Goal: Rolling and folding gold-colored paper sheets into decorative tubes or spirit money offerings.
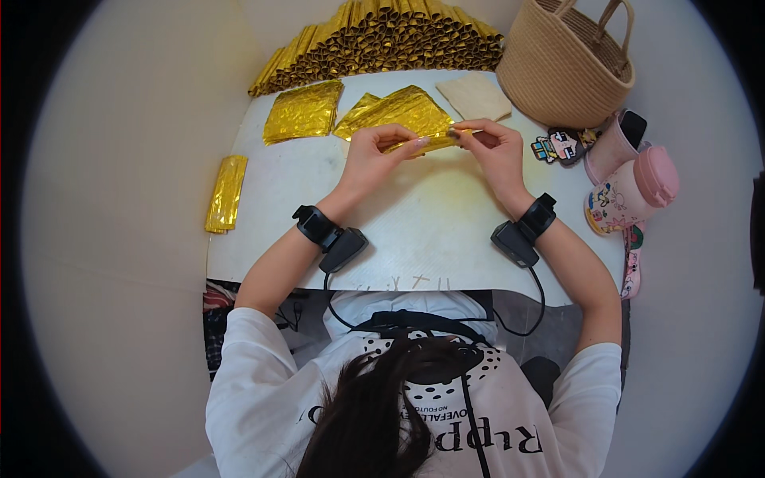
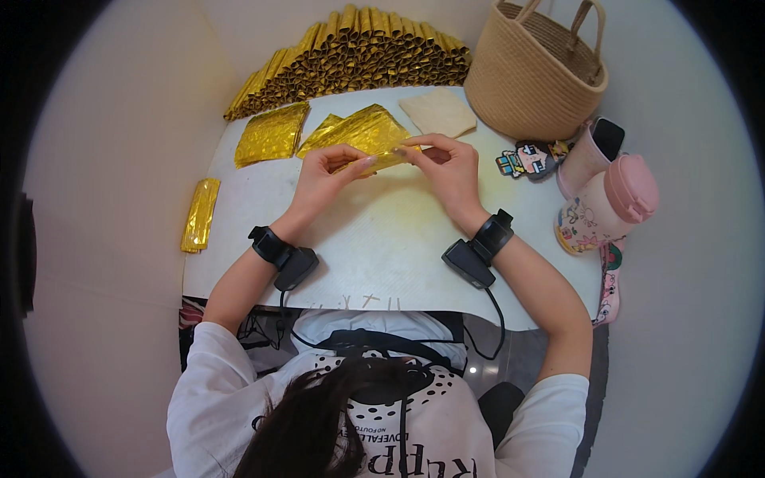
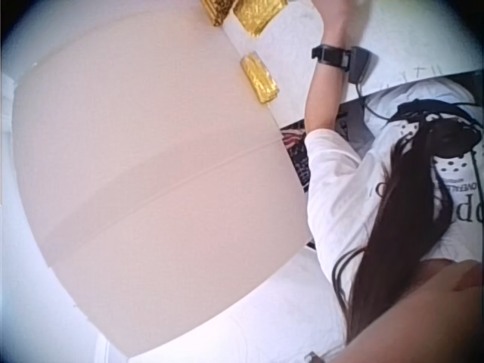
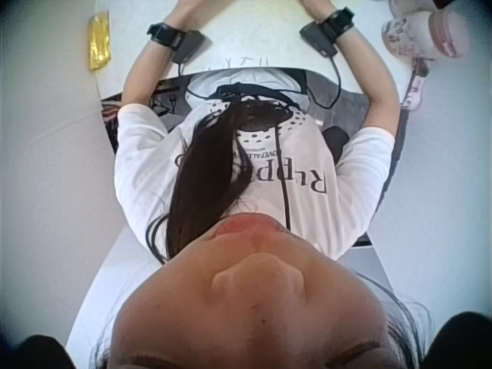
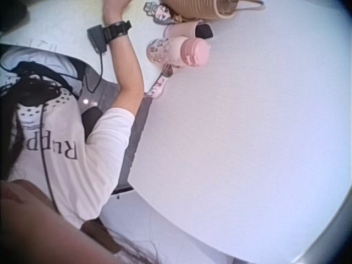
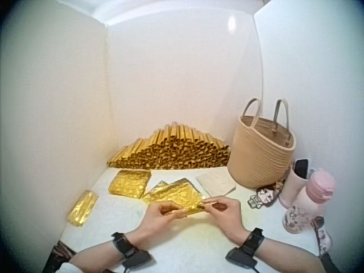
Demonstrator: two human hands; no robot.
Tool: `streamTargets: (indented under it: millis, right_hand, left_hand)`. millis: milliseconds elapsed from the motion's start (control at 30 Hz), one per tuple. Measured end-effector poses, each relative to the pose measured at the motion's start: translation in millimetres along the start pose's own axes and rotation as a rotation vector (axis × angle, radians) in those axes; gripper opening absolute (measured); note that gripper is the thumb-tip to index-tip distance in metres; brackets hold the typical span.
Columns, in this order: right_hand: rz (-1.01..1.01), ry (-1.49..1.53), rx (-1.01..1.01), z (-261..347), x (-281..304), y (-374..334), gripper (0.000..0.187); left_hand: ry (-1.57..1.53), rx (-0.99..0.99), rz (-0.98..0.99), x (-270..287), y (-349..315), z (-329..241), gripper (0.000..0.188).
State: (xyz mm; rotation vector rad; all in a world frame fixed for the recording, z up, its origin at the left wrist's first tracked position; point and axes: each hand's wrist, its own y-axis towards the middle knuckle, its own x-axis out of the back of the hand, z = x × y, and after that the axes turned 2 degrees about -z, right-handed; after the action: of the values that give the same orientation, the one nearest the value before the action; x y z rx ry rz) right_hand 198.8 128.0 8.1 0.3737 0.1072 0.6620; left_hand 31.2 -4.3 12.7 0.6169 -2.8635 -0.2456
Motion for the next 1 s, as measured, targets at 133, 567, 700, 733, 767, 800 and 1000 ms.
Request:
streamTargets:
  millis: [133,567,700,733,767,800,1000]
  right_hand:
    - [0.092,0.028,0.025,-4,0,1,0.01]
    - [0.024,0.133,-0.027,-2,-16,-13,0.01]
    - [0.174,0.145,-0.115,8,-17,-17,0.009]
    - [0.241,0.13,-0.171,9,-16,-18,0.009]
    - [0.239,0.132,-0.173,7,-17,-18,0.009]
    - [0.253,0.116,-0.14,3,-18,-18,0.01]
    - [0.137,-0.055,-0.006,11,-14,-18,0.012]
  left_hand:
    - [0.125,-0.037,0.002,1,1,-5,0.017]
    - [-0.612,0.187,-0.08,2,3,11,0.026]
    - [-0.782,0.197,-0.059,-6,0,2,0.029]
    - [-0.781,0.201,-0.058,-7,0,0,0.029]
    - [-0.79,0.243,-0.064,-7,1,-3,0.028]
    - [-0.798,0.285,-0.069,-8,2,-3,0.029]
    - [-0.677,0.246,0.066,-9,1,-10,0.034]
